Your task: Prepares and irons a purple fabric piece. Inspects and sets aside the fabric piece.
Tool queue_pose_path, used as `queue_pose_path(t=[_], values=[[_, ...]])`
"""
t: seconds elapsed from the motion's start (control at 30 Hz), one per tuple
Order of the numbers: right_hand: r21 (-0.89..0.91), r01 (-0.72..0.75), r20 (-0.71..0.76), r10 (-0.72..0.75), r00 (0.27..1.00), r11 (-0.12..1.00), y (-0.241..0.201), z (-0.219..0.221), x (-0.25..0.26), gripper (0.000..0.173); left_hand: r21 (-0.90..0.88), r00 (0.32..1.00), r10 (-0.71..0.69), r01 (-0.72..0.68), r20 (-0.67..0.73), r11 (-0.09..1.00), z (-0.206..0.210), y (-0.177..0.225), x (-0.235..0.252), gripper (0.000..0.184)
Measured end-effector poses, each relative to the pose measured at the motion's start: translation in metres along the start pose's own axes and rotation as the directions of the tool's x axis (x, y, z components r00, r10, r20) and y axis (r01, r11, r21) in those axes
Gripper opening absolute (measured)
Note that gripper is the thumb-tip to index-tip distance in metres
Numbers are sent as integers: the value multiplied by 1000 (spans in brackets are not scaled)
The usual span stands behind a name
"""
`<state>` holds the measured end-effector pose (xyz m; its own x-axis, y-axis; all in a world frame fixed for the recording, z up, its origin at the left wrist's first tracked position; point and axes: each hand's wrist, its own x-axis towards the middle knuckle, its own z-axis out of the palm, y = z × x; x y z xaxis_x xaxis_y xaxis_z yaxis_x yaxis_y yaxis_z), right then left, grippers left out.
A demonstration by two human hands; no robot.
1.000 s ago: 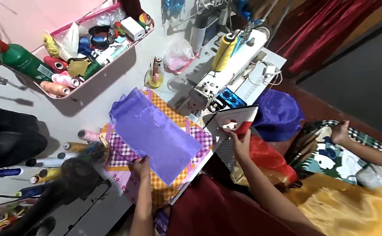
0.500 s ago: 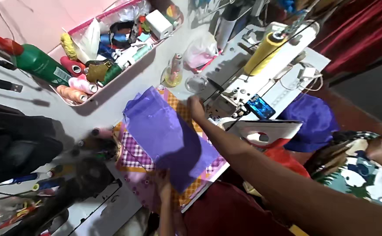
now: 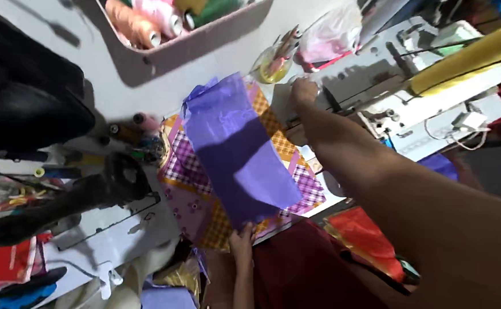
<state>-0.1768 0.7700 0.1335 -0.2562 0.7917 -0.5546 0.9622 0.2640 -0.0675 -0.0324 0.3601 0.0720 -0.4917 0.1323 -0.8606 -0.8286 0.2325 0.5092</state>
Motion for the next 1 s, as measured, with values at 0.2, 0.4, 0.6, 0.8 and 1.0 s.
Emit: queue_pose_path(t=[0.2, 0.4, 0.6, 0.8, 1.0], values=[[-125, 53, -287, -87, 954, 991, 24, 40, 66, 43, -103, 1000, -10, 8, -18, 995, 16, -7, -7, 31], [141, 301, -428, -216, 877, 943, -11, 5, 39, 55, -140, 1000, 5, -2, 21, 990, 36, -14, -9, 28], [360, 492, -462, -307, 832, 793, 20, 38, -43, 32, 443, 916, 398, -336, -54, 831, 16, -12, -7, 35], [617, 377, -326, -211, 922, 691, 64, 74, -40, 38, 575, 780, 616, -455, -110, 680, 1, 21, 20, 59], [580, 382, -252, -287, 924, 719, 71, 83, -48, 37, 580, 806, 586, -438, -85, 687, -2, 31, 30, 65]])
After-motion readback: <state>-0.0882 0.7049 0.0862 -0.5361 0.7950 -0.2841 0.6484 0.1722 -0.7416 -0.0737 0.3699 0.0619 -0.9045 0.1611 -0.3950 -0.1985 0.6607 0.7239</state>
